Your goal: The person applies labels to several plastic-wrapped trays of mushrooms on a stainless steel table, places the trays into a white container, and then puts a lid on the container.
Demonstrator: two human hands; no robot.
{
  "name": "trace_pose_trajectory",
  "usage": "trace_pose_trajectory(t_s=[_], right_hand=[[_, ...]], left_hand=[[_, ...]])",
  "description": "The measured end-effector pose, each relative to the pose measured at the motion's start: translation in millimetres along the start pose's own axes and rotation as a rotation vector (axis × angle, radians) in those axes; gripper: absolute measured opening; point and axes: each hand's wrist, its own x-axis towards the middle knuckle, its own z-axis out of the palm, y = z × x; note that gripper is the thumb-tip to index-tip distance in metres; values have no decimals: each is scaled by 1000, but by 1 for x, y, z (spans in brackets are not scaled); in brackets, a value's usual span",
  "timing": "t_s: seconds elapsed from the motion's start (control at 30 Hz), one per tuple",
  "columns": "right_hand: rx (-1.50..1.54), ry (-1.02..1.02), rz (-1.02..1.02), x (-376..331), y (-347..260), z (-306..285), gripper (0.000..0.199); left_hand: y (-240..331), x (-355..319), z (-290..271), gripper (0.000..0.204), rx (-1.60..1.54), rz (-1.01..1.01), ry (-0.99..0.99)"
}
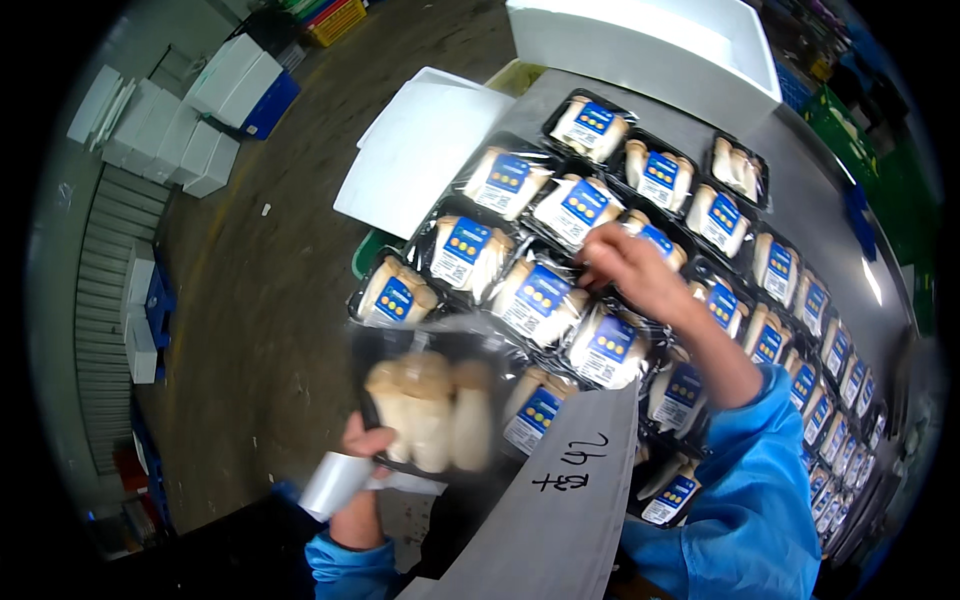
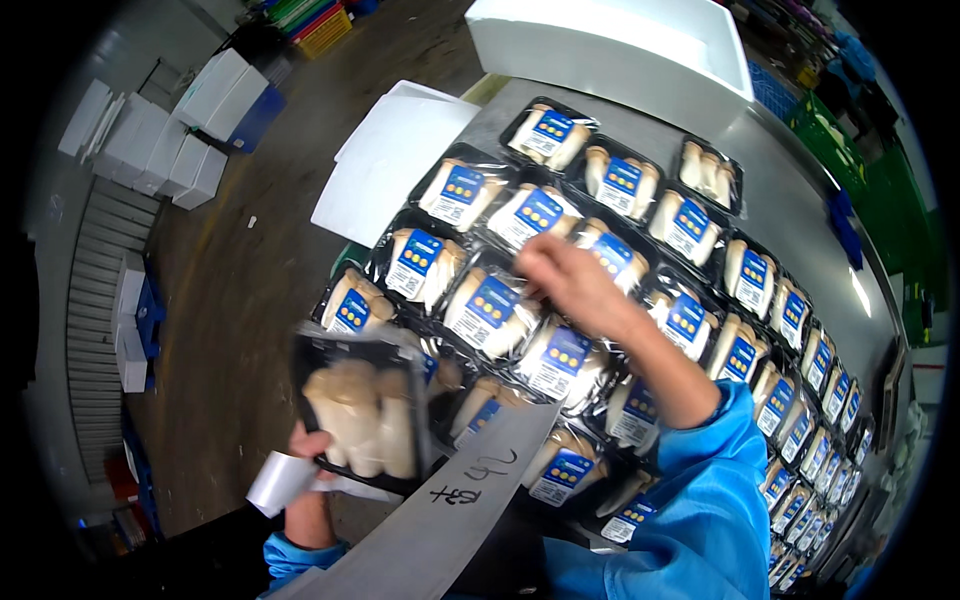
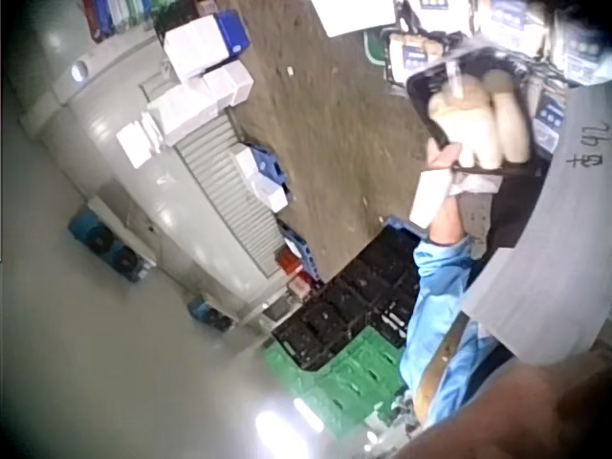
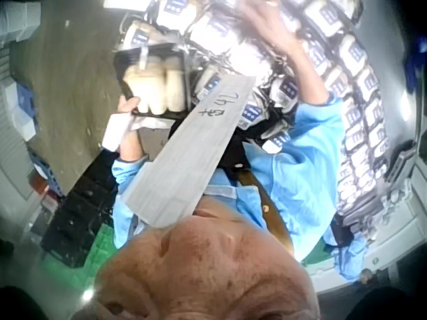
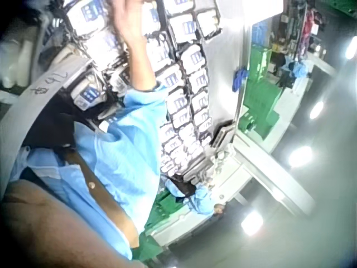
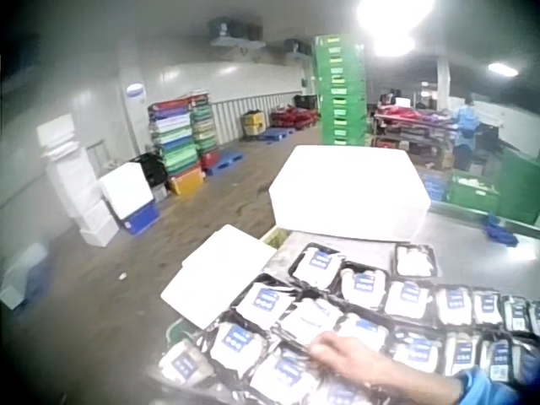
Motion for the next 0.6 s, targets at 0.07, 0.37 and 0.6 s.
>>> trace_pose_trajectory(t_s=[0.07,0.37,0.6], right_hand=[[-66,153,29,24,11,-20,22],[-399,160,-136,169,-59,95,13],[-677,-46,322,418,14,237,49]], left_hand=[[17,13,-50,58,-90,165,141],[93,165,-214,37,-520,203,277],[70,275,-330,36,-570,-219,190]])
